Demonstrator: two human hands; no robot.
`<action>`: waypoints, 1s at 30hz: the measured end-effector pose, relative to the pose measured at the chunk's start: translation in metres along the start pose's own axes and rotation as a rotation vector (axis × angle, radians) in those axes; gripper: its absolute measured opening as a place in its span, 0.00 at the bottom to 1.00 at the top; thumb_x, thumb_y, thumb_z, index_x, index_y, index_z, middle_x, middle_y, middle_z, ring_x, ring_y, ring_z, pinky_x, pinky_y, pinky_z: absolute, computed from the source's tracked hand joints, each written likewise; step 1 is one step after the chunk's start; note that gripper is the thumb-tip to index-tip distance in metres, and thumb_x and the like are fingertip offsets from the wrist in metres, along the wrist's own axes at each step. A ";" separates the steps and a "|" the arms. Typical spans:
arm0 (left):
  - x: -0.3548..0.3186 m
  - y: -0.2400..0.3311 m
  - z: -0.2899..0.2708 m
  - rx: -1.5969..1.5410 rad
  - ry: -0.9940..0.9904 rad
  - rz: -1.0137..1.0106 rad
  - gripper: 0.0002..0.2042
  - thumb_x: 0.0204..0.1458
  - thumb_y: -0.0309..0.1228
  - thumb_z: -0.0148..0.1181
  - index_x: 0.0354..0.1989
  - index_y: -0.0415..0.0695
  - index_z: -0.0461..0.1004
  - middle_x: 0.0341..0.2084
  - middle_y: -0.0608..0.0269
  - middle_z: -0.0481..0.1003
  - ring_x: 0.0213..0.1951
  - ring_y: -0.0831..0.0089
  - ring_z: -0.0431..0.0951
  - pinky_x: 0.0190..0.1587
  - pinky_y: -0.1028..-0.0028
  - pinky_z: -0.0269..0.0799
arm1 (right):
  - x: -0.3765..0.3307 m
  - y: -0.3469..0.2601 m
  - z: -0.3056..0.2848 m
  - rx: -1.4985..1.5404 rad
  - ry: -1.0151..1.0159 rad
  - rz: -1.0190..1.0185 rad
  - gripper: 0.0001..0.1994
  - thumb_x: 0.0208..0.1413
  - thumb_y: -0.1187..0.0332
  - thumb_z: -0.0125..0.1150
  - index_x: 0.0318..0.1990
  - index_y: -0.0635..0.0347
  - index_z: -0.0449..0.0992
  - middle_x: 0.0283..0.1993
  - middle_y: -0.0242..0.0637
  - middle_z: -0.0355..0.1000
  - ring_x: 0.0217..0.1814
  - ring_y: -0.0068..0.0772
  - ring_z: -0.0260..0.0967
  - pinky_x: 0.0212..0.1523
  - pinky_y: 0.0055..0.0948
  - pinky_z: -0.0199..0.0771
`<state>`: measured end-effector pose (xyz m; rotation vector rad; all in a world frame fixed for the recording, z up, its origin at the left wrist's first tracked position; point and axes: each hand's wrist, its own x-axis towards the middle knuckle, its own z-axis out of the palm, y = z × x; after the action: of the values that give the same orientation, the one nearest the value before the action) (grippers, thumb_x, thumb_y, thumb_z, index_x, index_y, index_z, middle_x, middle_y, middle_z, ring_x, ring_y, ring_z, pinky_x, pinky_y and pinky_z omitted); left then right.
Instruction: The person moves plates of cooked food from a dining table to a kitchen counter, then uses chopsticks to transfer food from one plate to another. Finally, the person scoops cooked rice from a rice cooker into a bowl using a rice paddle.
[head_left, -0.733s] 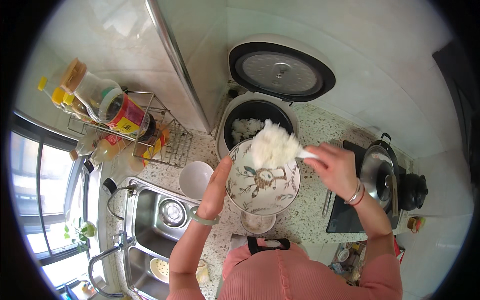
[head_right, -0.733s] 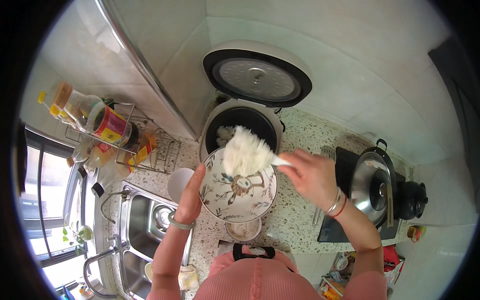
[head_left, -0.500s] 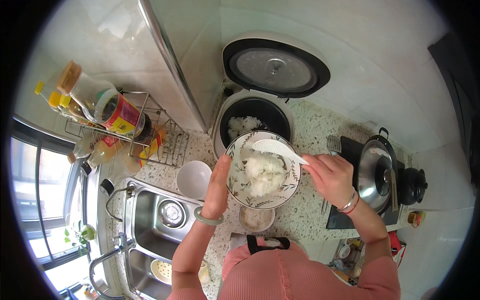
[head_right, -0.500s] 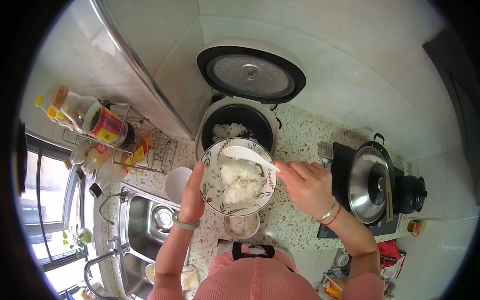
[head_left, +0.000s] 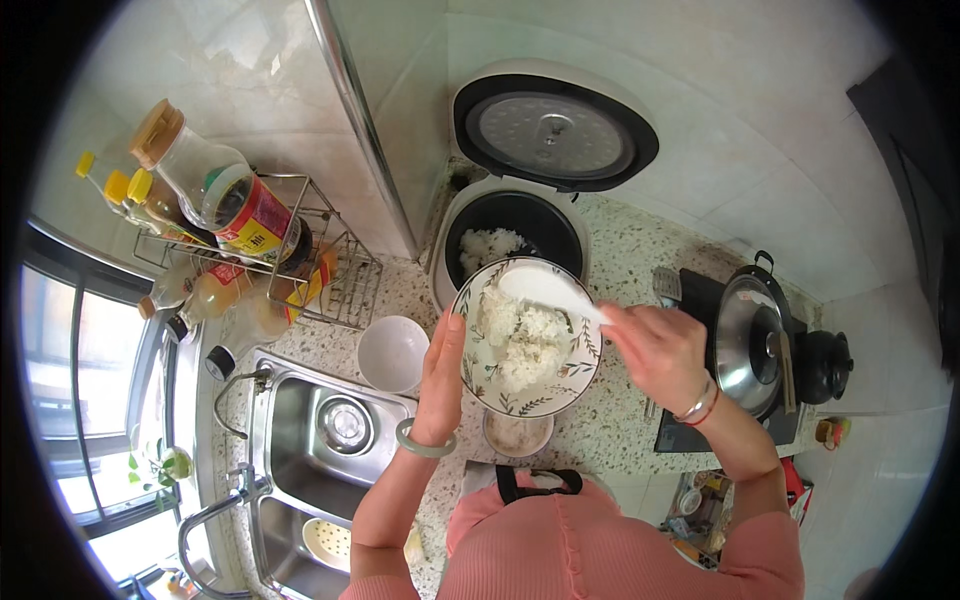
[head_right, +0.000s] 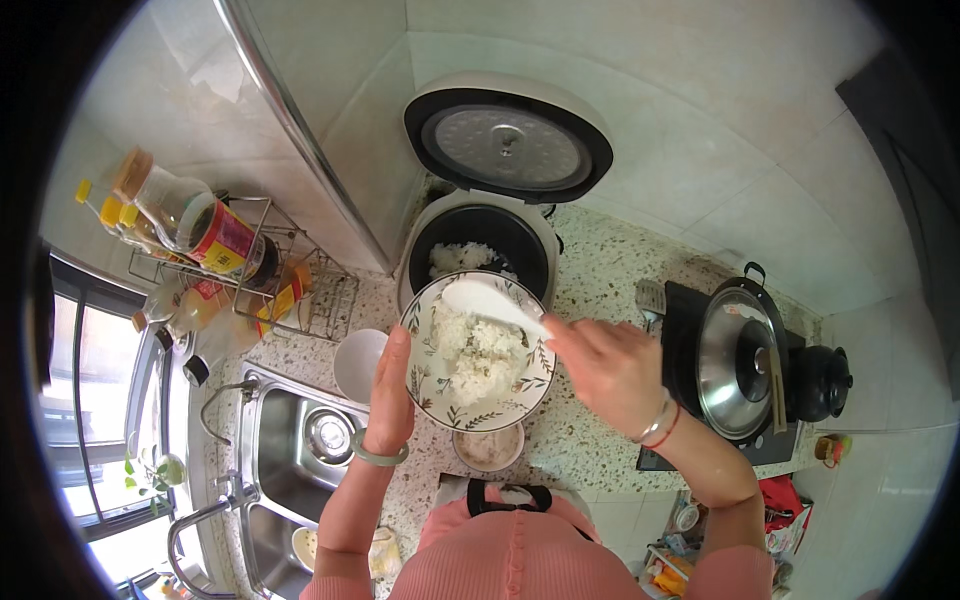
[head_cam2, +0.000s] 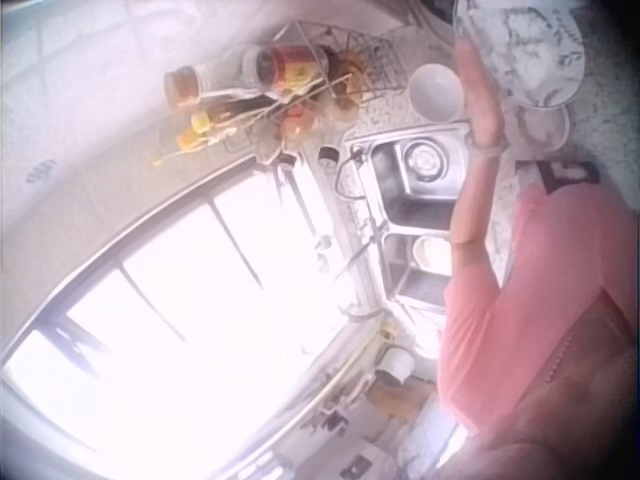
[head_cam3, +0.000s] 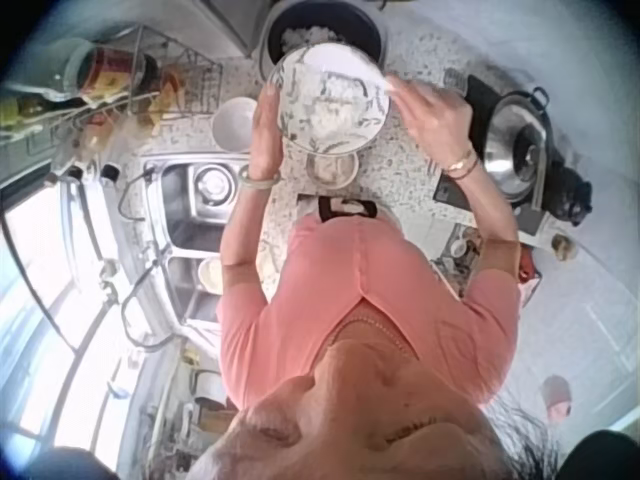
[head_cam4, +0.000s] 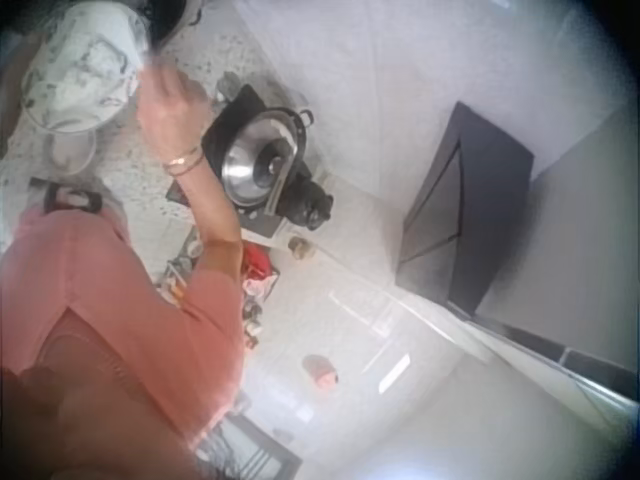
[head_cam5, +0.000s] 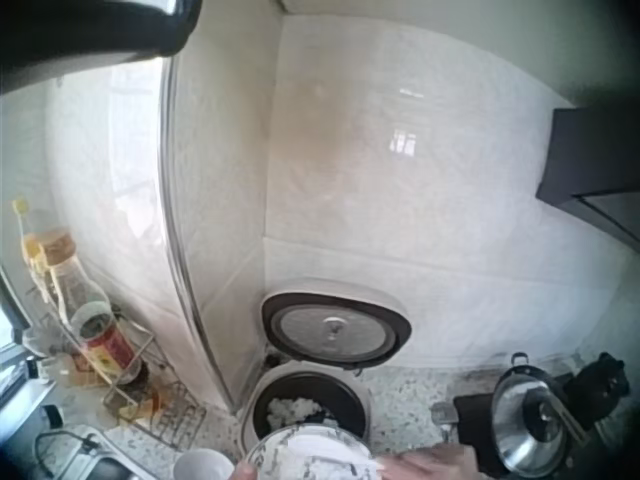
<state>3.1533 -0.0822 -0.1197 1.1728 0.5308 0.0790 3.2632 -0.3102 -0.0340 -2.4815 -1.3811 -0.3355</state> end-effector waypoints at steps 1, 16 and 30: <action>0.000 0.001 0.002 0.001 -0.006 0.005 0.30 0.66 0.48 0.39 0.66 0.35 0.58 0.62 0.56 0.63 0.64 0.69 0.60 0.65 0.74 0.53 | 0.001 -0.001 0.003 -0.018 -0.036 -0.021 0.13 0.50 0.68 0.64 0.44 0.57 0.77 0.25 0.29 0.66 0.22 0.27 0.67 0.23 0.27 0.66; 0.000 -0.003 -0.015 -0.022 -0.150 -0.150 0.31 0.64 0.46 0.47 0.70 0.42 0.52 0.61 0.55 0.64 0.62 0.71 0.61 0.64 0.74 0.53 | 0.050 0.058 0.061 -0.033 -0.261 0.241 0.08 0.51 0.69 0.62 0.38 0.59 0.78 0.29 0.39 0.76 0.29 0.42 0.76 0.27 0.37 0.74; 0.002 -0.013 -0.030 0.055 -0.157 -0.248 0.42 0.61 0.42 0.54 0.73 0.47 0.31 0.47 0.53 0.73 0.49 0.74 0.70 0.56 0.75 0.62 | 0.106 0.061 0.171 -0.039 -0.519 0.283 0.06 0.49 0.68 0.60 0.30 0.58 0.80 0.29 0.44 0.77 0.33 0.46 0.77 0.32 0.41 0.76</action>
<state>3.1396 -0.0607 -0.1404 1.1476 0.5382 -0.2403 3.3806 -0.1973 -0.1661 -2.8714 -1.1576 0.3715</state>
